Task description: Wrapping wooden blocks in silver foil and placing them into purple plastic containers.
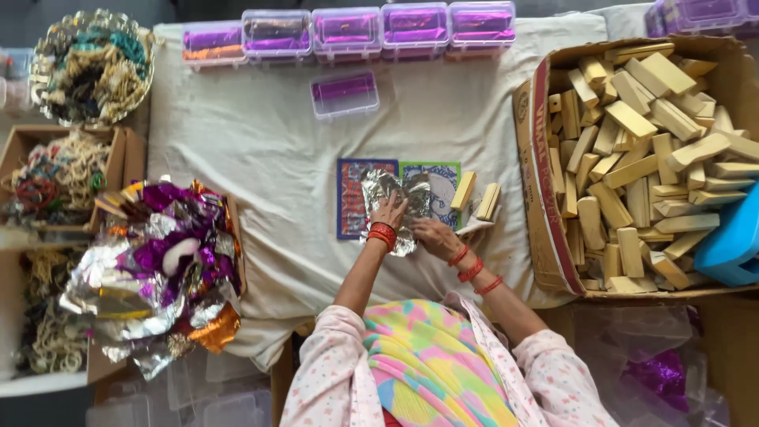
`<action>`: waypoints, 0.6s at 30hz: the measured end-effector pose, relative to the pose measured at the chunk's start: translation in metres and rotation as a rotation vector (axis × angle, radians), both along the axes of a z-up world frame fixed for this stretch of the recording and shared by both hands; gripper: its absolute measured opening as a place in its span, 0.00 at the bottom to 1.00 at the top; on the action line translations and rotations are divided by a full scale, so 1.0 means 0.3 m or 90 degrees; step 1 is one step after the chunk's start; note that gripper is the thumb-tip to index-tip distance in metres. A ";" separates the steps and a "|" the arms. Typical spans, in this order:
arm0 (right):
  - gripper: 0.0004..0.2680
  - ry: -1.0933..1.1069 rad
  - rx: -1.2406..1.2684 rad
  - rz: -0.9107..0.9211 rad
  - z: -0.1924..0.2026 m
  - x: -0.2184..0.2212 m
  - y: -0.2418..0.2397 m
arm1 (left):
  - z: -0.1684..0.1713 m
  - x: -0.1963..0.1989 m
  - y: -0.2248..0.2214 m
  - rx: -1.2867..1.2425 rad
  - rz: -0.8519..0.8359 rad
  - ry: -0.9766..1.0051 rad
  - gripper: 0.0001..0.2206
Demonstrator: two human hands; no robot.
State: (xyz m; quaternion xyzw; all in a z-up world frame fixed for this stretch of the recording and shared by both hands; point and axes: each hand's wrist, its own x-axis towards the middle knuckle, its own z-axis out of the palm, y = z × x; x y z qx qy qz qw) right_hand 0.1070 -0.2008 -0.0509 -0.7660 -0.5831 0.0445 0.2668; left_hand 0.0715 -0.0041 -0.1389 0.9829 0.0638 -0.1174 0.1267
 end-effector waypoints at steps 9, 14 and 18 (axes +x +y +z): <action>0.06 -0.036 -0.049 -0.067 0.010 -0.167 -0.121 | -0.047 0.027 0.090 -0.007 -0.045 -0.046 0.32; 0.07 0.097 -0.022 -0.192 0.072 -0.208 -0.056 | 0.003 0.029 0.125 -0.055 -0.066 0.001 0.33; 0.08 0.102 -0.143 -0.268 0.101 -0.164 0.106 | 0.100 0.047 0.149 -0.035 -0.109 0.002 0.36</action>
